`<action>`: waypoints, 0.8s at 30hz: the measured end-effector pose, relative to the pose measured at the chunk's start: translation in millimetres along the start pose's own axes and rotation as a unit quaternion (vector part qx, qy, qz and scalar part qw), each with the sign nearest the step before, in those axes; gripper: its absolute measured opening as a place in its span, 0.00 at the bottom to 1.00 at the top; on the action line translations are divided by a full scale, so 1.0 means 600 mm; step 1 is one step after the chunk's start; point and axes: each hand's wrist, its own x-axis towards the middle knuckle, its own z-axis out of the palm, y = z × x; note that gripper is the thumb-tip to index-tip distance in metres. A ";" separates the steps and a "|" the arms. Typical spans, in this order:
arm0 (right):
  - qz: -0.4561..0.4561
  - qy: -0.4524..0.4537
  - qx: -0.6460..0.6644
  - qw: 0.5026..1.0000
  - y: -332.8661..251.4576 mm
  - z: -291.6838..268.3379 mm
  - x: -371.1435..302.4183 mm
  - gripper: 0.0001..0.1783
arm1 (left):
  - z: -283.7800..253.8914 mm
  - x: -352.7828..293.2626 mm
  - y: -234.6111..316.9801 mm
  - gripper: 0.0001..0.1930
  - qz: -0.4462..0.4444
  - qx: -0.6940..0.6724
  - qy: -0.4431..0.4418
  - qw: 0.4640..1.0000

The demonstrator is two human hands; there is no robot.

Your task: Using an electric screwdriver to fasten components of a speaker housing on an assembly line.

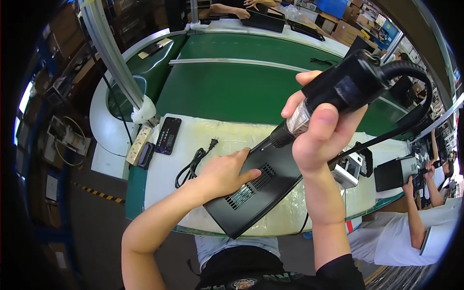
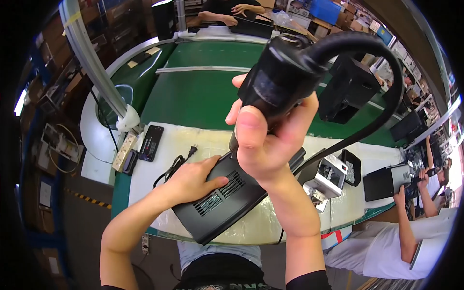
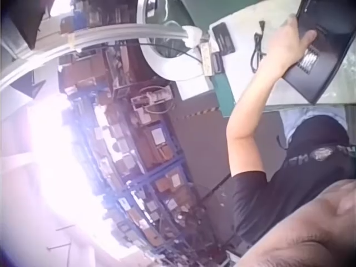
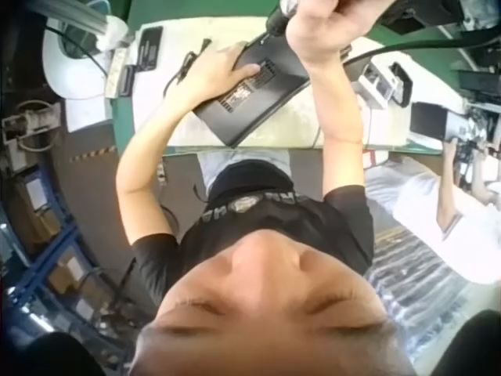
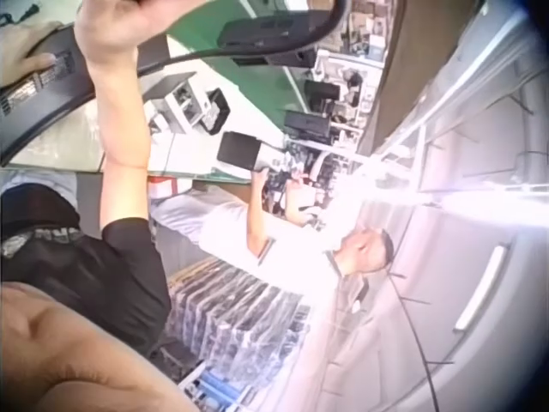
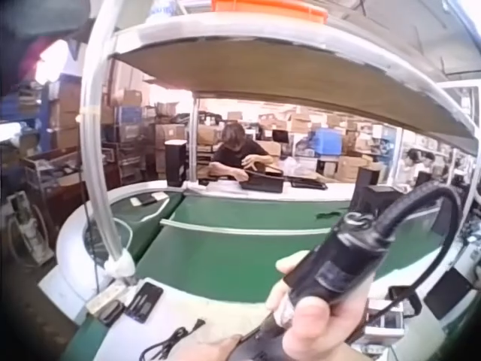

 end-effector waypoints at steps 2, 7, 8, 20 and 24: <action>0.027 -0.020 0.007 0.999 0.011 0.006 -0.010 0.32 | 0.005 -0.003 -0.003 0.33 0.001 0.001 0.012 1.000; 0.045 -0.022 0.018 0.999 0.025 0.022 -0.024 0.31 | 0.004 -0.006 -0.010 0.32 0.019 0.007 0.029 0.999; 0.045 -0.022 0.014 0.999 0.027 0.023 -0.025 0.31 | 0.006 -0.004 -0.010 0.32 0.022 0.005 0.027 0.999; 0.084 -0.041 0.040 0.995 0.049 0.017 -0.032 0.32 | 0.009 -0.006 -0.008 0.31 0.077 0.036 0.061 0.994; 0.095 -0.043 0.045 0.994 0.048 0.016 -0.039 0.34 | 0.001 -0.011 0.011 0.29 0.010 0.045 0.020 0.999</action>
